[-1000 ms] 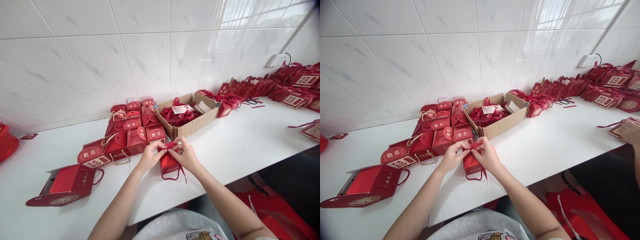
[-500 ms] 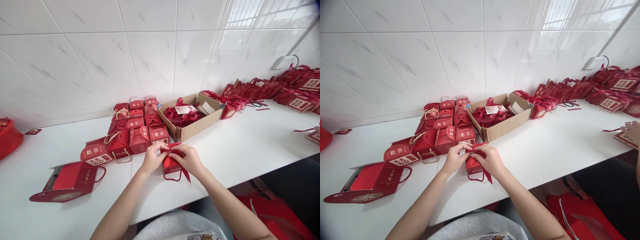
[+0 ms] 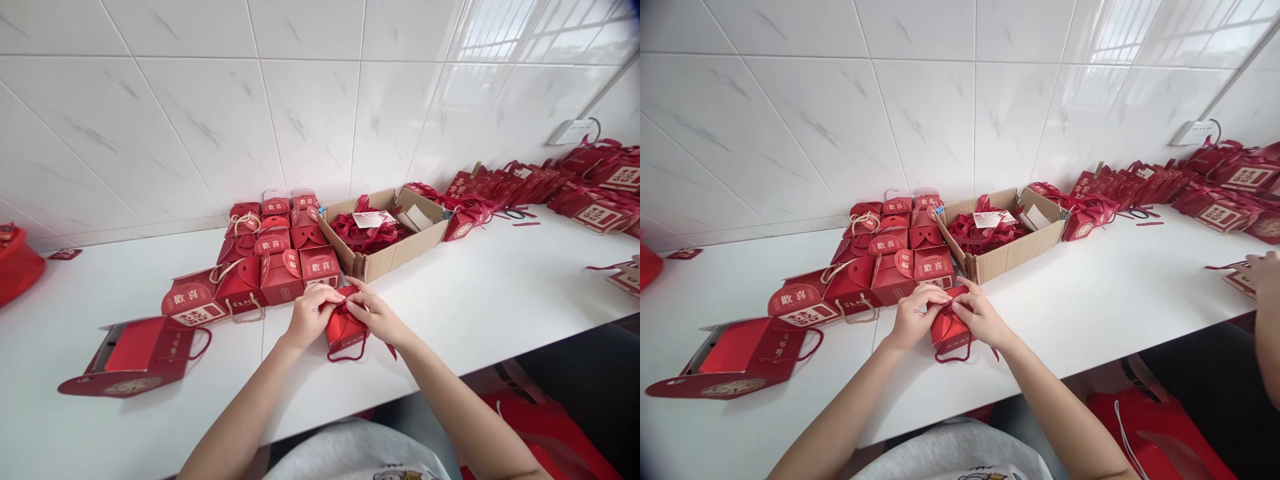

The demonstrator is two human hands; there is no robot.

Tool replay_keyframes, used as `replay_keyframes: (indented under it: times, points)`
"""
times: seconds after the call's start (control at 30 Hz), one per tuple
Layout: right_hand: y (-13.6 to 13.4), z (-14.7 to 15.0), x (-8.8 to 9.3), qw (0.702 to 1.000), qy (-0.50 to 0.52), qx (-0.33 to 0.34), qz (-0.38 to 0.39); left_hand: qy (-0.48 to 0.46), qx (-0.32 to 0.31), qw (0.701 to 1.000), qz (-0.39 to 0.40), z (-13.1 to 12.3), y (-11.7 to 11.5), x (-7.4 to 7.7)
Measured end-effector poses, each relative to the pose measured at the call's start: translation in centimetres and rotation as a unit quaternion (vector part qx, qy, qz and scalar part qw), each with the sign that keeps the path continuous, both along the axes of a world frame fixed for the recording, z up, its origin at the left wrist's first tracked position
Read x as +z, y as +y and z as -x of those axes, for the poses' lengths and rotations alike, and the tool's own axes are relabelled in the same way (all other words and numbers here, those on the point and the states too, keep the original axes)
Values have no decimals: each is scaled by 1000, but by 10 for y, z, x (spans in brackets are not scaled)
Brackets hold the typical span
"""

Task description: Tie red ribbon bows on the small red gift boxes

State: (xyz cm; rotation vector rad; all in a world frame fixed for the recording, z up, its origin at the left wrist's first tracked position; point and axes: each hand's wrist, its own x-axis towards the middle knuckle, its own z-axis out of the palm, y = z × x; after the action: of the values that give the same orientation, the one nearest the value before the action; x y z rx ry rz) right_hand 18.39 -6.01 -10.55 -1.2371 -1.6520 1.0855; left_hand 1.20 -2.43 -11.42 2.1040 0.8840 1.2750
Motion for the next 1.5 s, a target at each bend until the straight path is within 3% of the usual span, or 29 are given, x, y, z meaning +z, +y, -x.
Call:
replay_keyframes:
  times: [0.2, 0.37, 0.5, 0.67, 0.97, 1.2, 1.37, 1.5]
  points:
    - [-6, 10, -6, 995, 63, -74, 27, 17, 87, 996, 20, 0, -5, 10]
    - [-11, 15, -8, 991, 62, -119, 17, 120, 16, 993, 15, 8, -14, 22]
    - [-18, 16, -5, 989, 45, -142, 11, 103, 21, 994, 7, 8, -12, 16]
    - [-30, 7, -1, 992, -19, -122, 9, 87, 4, 996, 5, 8, -7, 14]
    - [-43, -13, 6, 983, -100, -125, -84, 104, -4, 994, 12, 9, -9, 24]
    - [-53, -24, 15, 986, -113, -103, -72, 139, -19, 990, 7, 9, -10, 28]
    - [-35, -28, 31, 987, -106, -102, -61, 165, -38, 985, 9, 8, -10, 36]
    - [-9, -19, 36, 998, -60, -17, -1, 187, -45, 981, 13, 7, -10, 42]
